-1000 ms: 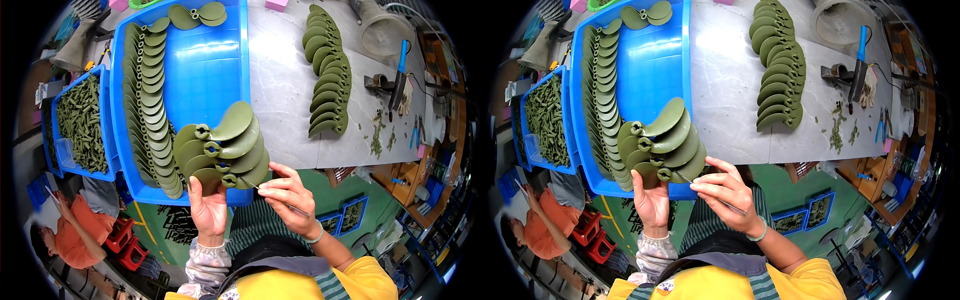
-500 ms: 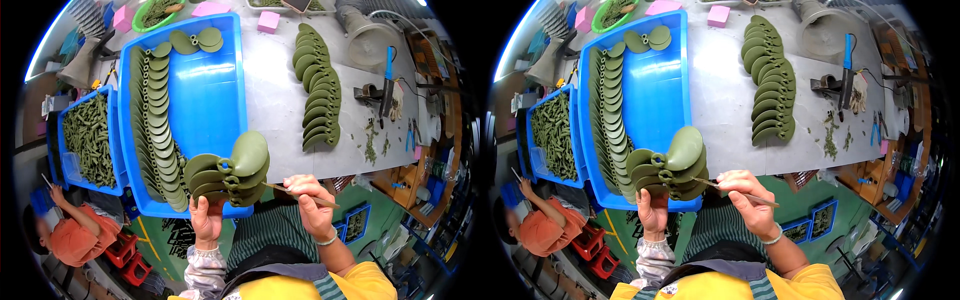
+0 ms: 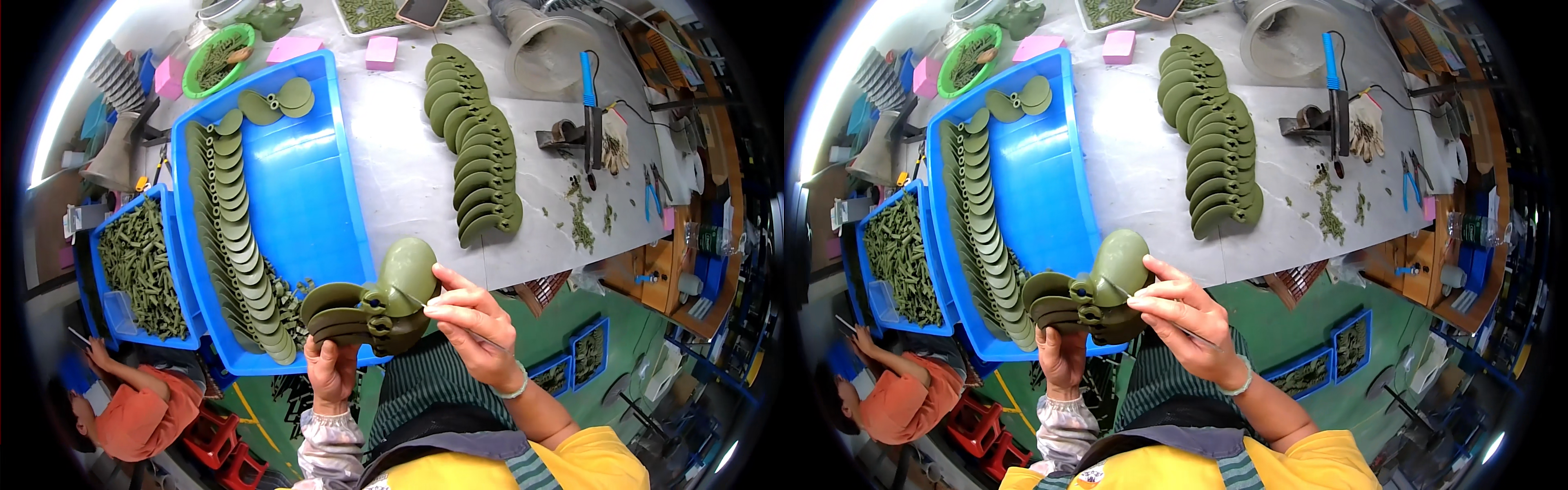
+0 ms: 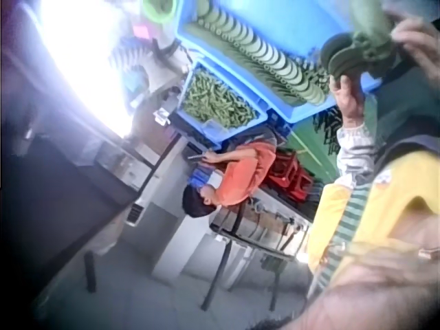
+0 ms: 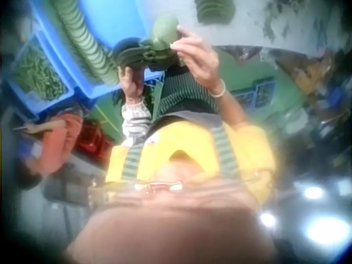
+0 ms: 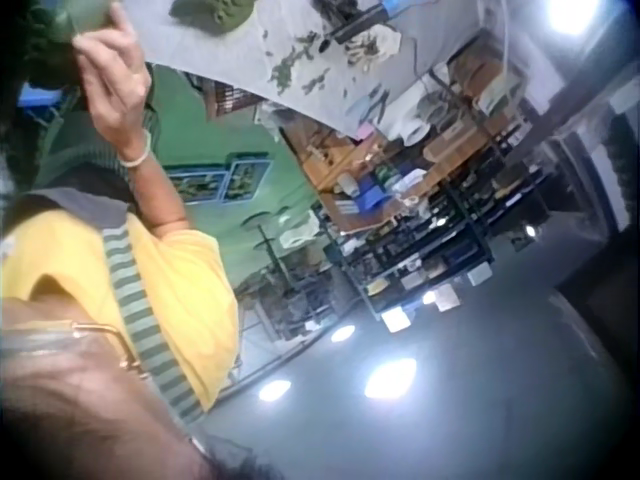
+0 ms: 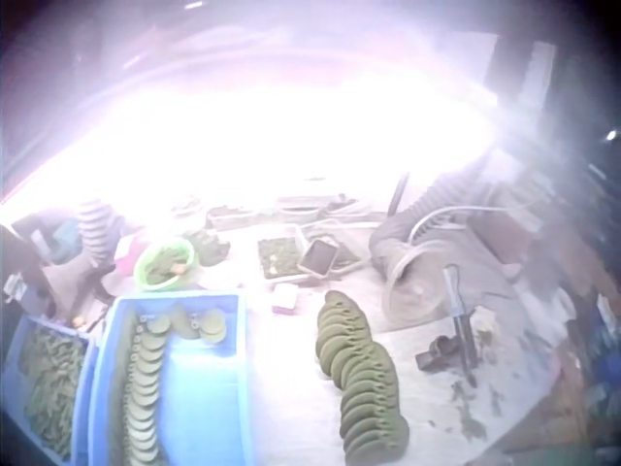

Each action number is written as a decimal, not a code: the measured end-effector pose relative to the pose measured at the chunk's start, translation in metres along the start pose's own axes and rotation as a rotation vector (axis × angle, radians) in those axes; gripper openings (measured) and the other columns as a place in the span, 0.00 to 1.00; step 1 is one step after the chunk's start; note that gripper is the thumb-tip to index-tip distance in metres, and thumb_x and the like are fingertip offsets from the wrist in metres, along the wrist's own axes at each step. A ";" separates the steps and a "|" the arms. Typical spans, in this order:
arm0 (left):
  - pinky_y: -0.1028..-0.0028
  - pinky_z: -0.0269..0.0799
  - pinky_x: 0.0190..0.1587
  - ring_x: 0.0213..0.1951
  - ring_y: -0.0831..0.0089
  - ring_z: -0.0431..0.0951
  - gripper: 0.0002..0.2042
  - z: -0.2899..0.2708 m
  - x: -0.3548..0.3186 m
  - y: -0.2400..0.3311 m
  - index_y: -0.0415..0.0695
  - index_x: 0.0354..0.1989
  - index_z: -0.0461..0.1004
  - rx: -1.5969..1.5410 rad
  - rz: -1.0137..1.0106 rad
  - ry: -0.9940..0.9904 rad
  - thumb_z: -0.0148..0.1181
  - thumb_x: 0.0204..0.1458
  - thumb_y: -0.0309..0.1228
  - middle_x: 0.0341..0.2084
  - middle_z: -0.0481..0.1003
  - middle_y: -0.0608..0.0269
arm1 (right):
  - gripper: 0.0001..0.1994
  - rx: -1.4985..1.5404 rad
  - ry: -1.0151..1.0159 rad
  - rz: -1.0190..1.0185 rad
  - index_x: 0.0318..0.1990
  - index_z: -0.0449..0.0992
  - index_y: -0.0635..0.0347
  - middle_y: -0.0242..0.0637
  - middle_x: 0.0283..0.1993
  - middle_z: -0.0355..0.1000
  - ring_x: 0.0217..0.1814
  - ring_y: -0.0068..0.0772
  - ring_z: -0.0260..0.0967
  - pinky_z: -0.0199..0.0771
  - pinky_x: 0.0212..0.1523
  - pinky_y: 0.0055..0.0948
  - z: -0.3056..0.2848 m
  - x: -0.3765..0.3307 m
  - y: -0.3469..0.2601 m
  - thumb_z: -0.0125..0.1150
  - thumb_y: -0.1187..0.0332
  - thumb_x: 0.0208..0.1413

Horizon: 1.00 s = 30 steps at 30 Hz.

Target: The person assembles green plastic components by inserting them into one another and using a small tool to secure or trim them, then organizes the finished assemblies in stacks on the workbench.

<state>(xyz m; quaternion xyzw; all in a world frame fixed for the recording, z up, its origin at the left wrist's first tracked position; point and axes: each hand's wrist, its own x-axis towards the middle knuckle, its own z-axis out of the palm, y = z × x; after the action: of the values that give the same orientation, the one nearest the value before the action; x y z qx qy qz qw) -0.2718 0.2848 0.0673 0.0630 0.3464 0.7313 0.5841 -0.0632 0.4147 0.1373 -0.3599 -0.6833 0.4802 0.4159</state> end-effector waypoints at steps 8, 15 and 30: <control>0.53 0.73 0.62 0.58 0.54 0.76 0.21 0.009 0.000 -0.007 0.38 0.62 0.70 0.007 -0.053 -0.005 0.62 0.63 0.32 0.58 0.74 0.48 | 0.12 0.027 0.008 -0.046 0.48 0.83 0.63 0.41 0.48 0.78 0.67 0.54 0.69 0.72 0.63 0.42 -0.017 -0.013 -0.001 0.65 0.82 0.57; 0.54 0.74 0.62 0.58 0.54 0.76 0.20 0.021 0.006 -0.019 0.38 0.62 0.70 -0.006 -0.100 -0.048 0.61 0.64 0.31 0.58 0.75 0.50 | 0.12 0.038 0.058 -0.042 0.48 0.82 0.65 0.42 0.48 0.78 0.66 0.53 0.70 0.72 0.63 0.42 -0.029 -0.023 0.003 0.65 0.82 0.57; 0.56 0.66 0.67 0.62 0.63 0.71 0.19 0.075 0.028 -0.161 0.42 0.63 0.66 0.095 -0.623 0.239 0.56 0.68 0.36 0.60 0.72 0.57 | 0.22 -0.628 0.185 0.158 0.46 0.71 0.59 0.38 0.38 0.72 0.36 0.43 0.70 0.71 0.37 0.38 -0.088 -0.096 0.044 0.78 0.66 0.48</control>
<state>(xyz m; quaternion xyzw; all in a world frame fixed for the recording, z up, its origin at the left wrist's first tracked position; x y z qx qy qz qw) -0.1130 0.3551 0.0211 -0.1048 0.4486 0.5031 0.7312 0.0592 0.3723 0.0910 -0.5644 -0.7273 0.2421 0.3064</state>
